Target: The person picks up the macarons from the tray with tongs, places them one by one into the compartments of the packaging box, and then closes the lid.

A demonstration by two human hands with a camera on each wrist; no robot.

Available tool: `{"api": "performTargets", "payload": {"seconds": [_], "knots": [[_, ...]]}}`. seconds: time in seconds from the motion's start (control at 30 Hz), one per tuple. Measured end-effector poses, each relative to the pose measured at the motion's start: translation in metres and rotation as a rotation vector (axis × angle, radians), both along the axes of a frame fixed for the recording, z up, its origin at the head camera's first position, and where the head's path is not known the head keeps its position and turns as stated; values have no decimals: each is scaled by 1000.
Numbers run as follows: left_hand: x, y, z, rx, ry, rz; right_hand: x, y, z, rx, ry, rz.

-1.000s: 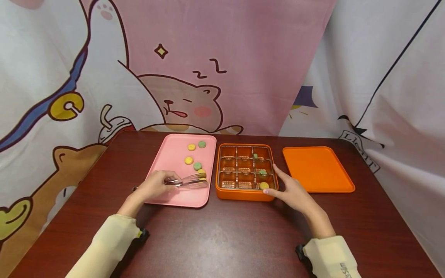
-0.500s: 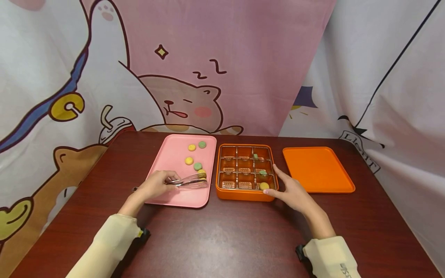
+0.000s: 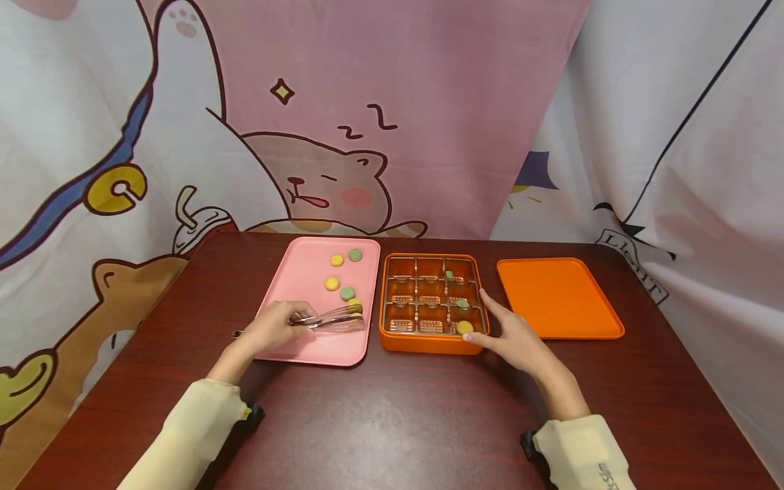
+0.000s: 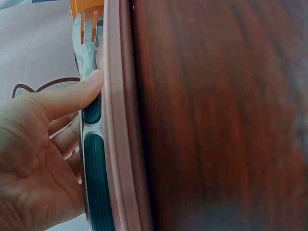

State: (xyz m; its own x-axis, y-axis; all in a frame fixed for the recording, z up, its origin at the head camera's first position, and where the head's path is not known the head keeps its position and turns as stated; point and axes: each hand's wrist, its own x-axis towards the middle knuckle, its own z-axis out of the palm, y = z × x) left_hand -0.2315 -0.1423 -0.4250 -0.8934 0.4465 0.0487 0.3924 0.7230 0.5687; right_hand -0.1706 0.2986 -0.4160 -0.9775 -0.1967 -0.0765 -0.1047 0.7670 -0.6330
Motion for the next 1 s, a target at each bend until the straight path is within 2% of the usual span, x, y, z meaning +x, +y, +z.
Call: {"api": "performTargets", "payload": {"seconds": [0.2,0.5,0.87,1.0], "knots": [[0,-1,4,24,-6,30,-1,-1,1,4,5,2],[-2,2,16,78,41,33,-1,0,0,-6,-7,-3],[-1,11,25,79,80,58,0,1,-2,1,2,-2],[-1,15,25,85,88,47,0,2,-2,-2,2,-2]]}}
